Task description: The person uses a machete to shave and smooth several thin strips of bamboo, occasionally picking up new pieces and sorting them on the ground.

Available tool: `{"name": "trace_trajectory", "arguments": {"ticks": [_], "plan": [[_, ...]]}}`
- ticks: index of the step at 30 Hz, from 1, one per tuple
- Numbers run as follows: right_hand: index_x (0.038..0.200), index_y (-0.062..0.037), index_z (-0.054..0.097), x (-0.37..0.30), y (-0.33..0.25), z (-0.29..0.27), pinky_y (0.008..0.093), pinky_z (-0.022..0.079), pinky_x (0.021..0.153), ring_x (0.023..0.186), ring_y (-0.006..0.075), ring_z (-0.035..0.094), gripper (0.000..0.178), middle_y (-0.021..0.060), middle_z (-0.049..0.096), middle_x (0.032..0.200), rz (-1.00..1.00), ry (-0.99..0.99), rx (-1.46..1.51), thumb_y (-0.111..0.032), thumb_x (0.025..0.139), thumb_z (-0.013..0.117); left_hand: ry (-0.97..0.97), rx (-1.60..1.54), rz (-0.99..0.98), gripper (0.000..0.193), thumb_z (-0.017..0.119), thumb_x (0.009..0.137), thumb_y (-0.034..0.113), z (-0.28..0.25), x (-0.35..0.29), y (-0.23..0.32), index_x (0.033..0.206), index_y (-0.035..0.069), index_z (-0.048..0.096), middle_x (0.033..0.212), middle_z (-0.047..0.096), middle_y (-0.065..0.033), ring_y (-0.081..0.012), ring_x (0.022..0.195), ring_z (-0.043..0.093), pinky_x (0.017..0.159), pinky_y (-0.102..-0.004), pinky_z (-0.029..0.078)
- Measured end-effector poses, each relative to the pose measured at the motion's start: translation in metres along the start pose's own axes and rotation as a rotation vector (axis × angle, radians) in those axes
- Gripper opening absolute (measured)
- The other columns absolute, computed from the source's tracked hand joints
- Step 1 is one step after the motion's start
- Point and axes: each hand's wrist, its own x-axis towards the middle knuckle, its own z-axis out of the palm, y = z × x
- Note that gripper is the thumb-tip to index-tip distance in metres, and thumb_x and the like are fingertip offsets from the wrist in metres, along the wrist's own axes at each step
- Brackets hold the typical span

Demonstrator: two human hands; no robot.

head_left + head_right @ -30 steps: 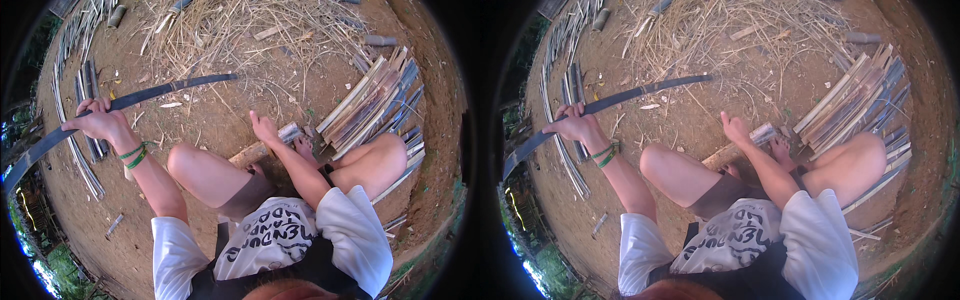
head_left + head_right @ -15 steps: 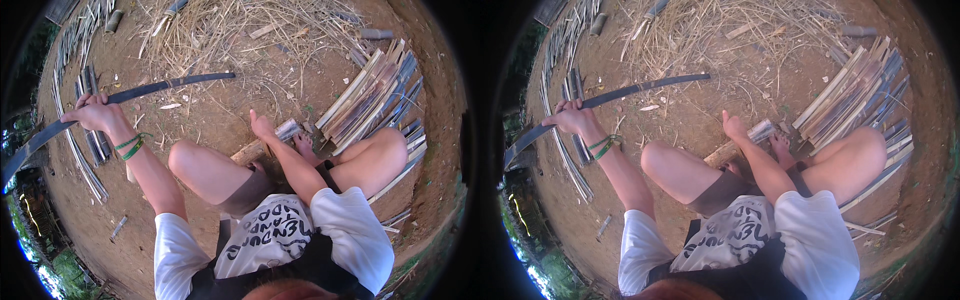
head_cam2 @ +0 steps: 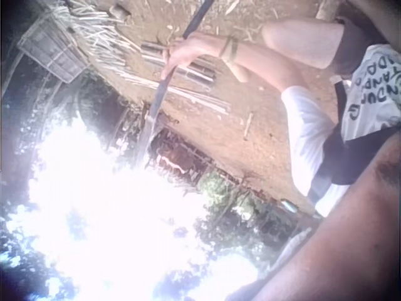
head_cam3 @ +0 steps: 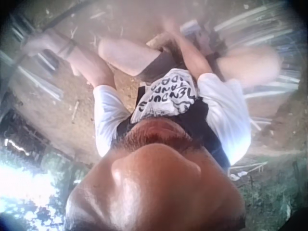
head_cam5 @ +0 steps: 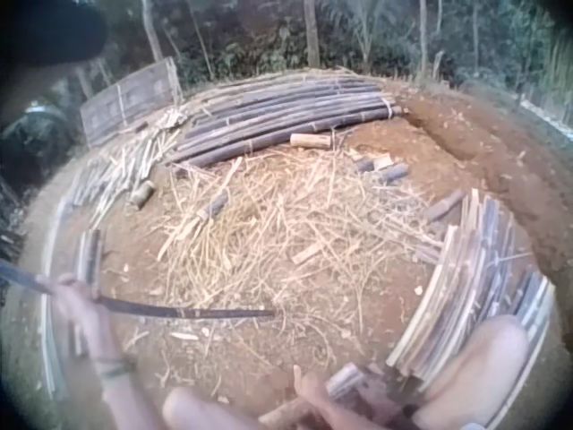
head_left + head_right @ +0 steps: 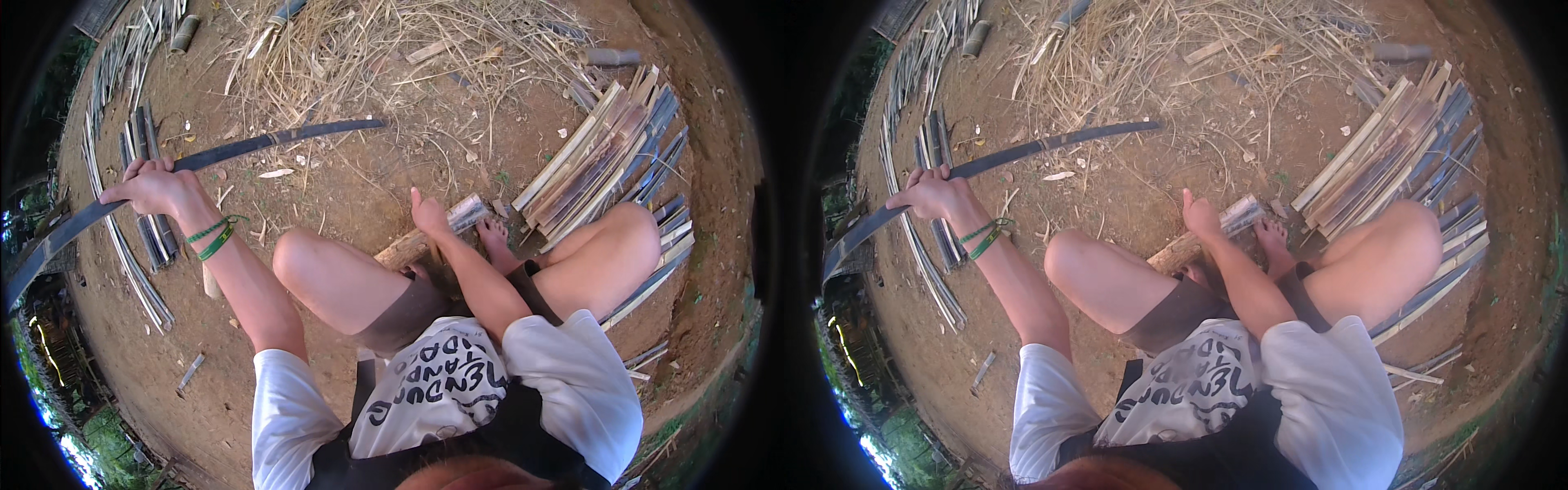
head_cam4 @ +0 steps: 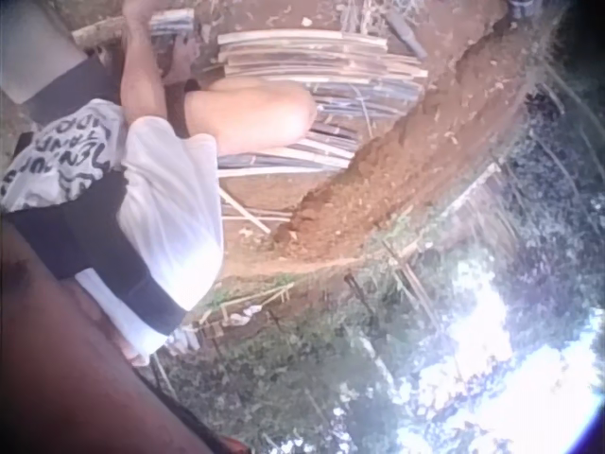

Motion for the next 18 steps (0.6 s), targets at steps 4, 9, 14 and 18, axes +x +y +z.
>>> {"name": "trace_trajectory", "arguments": {"ticks": [4, 9, 14, 18], "plan": [[0.093, 0.0109, 0.071, -0.001, -0.005, -0.002, 0.0553, 0.048, 0.095, 0.103, 0.0518, 0.063, 0.078, 0.0376, 0.066, 0.096, -0.010, -0.019, 0.090, -0.057, 0.101, 0.035, 0.001, -0.004, -0.001, 0.075, 0.024, 0.100, 0.070, -0.001, 0.003, -0.002, 0.079, 0.002, 0.048, 0.058, 0.032, -0.0005, -0.0141, 0.048, 0.028, 0.044, -0.0291, 0.027], [0.093, 0.0116, 0.070, 0.006, 0.000, 0.012, 0.0551, 0.048, 0.095, 0.107, 0.0519, 0.062, 0.077, 0.0381, 0.065, 0.099, 0.065, -0.029, 0.088, -0.057, 0.101, 0.036, 0.097, 0.039, -0.020, 0.076, 0.025, 0.100, 0.071, 0.008, -0.002, 0.001, 0.078, 0.002, 0.048, 0.061, 0.036, -0.0026, -0.0165, 0.050, 0.031, 0.045, -0.0304, 0.029], [0.094, 0.0115, 0.070, -0.009, 0.002, 0.021, 0.0551, 0.048, 0.094, 0.107, 0.0524, 0.061, 0.077, 0.0383, 0.065, 0.099, 0.039, -0.050, 0.137, -0.057, 0.101, 0.035, 0.137, 0.069, -0.025, 0.074, 0.025, 0.100, 0.070, 0.007, -0.004, 0.003, 0.078, 0.003, 0.048, 0.063, 0.035, -0.0030, -0.0180, 0.052, 0.031, 0.046, -0.0319, 0.030], [0.097, 0.0120, 0.070, 0.005, 0.012, 0.016, 0.0543, 0.047, 0.097, 0.108, 0.0526, 0.061, 0.079, 0.0385, 0.065, 0.102, 0.135, -0.044, 0.150, -0.057, 0.102, 0.032, 0.114, 0.069, -0.032, 0.073, 0.025, 0.100, 0.070, 0.017, -0.005, 0.004, 0.076, 0.005, 0.048, 0.063, 0.035, -0.0021, -0.0171, 0.053, 0.032, 0.046, -0.0321, 0.030]]}}
